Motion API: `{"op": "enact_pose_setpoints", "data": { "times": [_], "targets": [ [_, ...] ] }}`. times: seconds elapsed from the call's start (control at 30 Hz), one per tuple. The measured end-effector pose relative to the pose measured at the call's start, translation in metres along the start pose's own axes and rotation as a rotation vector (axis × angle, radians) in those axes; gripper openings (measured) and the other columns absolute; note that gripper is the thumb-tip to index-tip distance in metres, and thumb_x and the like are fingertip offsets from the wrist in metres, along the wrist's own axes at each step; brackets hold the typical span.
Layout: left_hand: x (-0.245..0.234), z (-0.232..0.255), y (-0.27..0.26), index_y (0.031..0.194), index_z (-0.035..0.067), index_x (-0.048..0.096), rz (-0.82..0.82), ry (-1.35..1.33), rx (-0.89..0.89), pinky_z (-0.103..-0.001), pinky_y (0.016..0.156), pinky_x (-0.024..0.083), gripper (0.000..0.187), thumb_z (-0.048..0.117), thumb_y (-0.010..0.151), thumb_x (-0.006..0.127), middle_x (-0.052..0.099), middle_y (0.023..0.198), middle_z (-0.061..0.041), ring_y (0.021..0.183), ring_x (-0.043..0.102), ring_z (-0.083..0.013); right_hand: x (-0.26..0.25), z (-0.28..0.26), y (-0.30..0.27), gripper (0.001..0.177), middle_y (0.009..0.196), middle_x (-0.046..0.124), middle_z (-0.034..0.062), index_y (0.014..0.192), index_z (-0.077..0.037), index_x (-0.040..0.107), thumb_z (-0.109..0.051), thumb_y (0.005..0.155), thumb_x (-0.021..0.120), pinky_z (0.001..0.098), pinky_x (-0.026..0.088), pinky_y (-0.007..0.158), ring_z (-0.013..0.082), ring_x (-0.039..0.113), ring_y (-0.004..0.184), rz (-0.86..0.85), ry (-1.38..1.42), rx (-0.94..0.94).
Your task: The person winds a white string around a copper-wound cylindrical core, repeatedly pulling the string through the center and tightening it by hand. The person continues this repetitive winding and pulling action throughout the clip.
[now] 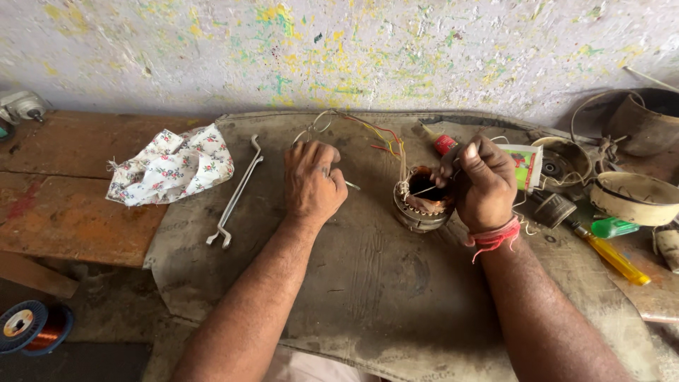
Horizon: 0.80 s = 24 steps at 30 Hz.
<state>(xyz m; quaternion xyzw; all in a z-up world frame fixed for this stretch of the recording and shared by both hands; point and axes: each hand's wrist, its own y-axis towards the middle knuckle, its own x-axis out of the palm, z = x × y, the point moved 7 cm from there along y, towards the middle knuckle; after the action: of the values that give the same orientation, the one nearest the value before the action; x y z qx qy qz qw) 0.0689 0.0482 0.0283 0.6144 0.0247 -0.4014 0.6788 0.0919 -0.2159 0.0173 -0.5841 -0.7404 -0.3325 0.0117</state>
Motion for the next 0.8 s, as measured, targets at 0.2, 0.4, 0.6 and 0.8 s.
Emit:
{"op": "enact_pose_setpoints", "data": {
  "times": [0.2,0.4,0.6,0.8],
  "targets": [
    [-0.001,-0.003,0.0,0.09,0.009,0.059,0.024,-0.009,-0.003,-0.05,0.093,0.044,0.021,-0.003,0.073,0.061,0.062,0.094,-0.007,0.096,0.058,-0.0321,-0.001,0.0,0.002,0.026,0.081,0.06,0.0122,0.092,-0.004,0.053,-0.022,0.112,0.057,0.0348,0.052,0.07,0.0218,0.059,0.071,0.005,0.01,0.018],
    [0.001,-0.002,-0.002,0.088,0.008,0.059,0.014,0.009,0.003,-0.051,0.093,0.044,0.019,-0.002,0.072,0.062,0.061,0.093,-0.008,0.096,0.058,-0.0326,0.0,0.0,0.004,0.026,0.08,0.059,0.0125,0.092,-0.005,0.052,-0.022,0.111,0.056,0.0352,0.051,0.068,0.0222,0.058,0.069,-0.008,0.018,0.032],
    [0.002,0.0,-0.002,0.087,0.008,0.059,0.015,-0.028,-0.01,-0.05,0.092,0.045,0.018,-0.003,0.073,0.061,0.061,0.093,-0.008,0.096,0.057,-0.0329,-0.003,0.001,0.006,0.029,0.079,0.058,0.0128,0.091,-0.004,0.052,-0.024,0.113,0.054,0.0363,0.051,0.07,0.0227,0.058,0.068,-0.033,0.025,0.039],
    [0.0,0.007,0.0,0.087,0.008,0.058,0.067,-0.037,0.019,-0.052,0.096,0.045,0.018,-0.003,0.073,0.059,0.06,0.092,-0.008,0.095,0.058,-0.0337,-0.003,-0.001,0.006,0.029,0.079,0.059,0.0133,0.091,-0.003,0.054,-0.023,0.112,0.054,0.0368,0.051,0.069,0.0235,0.058,0.068,-0.014,0.017,0.03]
  ]
}}
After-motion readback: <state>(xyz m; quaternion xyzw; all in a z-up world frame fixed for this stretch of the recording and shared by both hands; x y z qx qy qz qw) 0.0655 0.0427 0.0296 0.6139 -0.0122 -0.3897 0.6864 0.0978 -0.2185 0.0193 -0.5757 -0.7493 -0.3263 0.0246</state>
